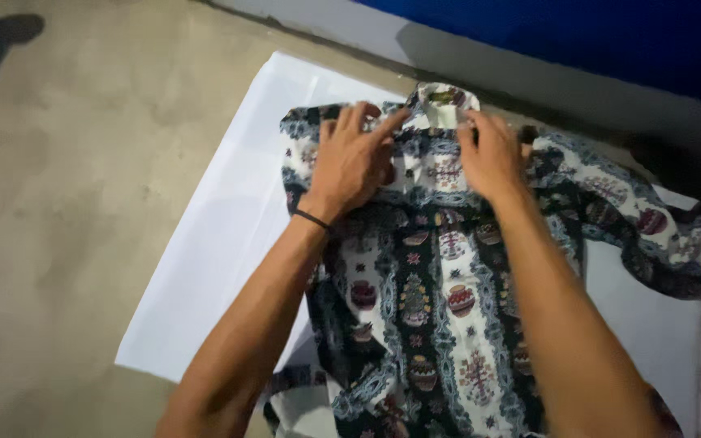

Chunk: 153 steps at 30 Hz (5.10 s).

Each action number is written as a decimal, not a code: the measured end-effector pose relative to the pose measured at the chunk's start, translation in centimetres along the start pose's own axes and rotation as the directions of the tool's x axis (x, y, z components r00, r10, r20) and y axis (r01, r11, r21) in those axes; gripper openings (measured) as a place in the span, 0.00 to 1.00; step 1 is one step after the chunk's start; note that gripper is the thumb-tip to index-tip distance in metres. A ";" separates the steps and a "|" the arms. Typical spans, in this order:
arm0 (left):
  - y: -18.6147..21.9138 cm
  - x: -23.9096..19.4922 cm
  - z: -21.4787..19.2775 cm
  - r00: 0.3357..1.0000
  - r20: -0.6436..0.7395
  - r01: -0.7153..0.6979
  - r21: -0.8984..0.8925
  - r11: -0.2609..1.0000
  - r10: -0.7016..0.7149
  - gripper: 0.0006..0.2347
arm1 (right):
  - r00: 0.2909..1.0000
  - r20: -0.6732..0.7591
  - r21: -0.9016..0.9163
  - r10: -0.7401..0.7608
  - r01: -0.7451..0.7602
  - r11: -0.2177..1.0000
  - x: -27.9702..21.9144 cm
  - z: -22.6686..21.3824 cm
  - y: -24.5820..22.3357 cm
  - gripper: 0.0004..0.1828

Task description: The person folds a patterned long-sleeved shirt on a white surface. They smooth the fabric, fold the sleeves inward, fold the sides toward the center, and then fold the shirt in half to create a compact bundle.

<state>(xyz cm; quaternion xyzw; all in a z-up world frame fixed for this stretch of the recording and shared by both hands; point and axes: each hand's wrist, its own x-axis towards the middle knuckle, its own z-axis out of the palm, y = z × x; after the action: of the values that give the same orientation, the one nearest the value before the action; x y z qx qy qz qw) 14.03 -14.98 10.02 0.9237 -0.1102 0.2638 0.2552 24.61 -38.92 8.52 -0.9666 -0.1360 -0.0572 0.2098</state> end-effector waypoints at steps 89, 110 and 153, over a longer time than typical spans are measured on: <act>7.2 -2.9 3.6 0.813 0.509 0.083 0.379 0.922 -0.282 0.37 | 0.972 -0.230 -0.063 -0.046 0.032 0.998 -10.7 -5.6 11.4 0.24; 20.2 -2.8 17.4 0.887 0.441 -0.193 0.084 0.978 0.137 0.33 | 0.761 -0.388 0.016 0.520 -0.559 0.829 -16.8 -14.6 20.3 0.18; 11.2 4.9 17.7 0.810 -0.061 0.217 -0.893 0.395 -0.583 0.12 | 0.974 0.047 0.121 0.223 -0.228 0.966 -16.6 -4.4 12.3 0.38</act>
<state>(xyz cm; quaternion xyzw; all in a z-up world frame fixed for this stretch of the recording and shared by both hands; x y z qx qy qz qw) 21.99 -34.17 4.37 0.6043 0.0548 0.2697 0.7478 12.00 -55.45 4.89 -0.9614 -0.0320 -0.0082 0.2733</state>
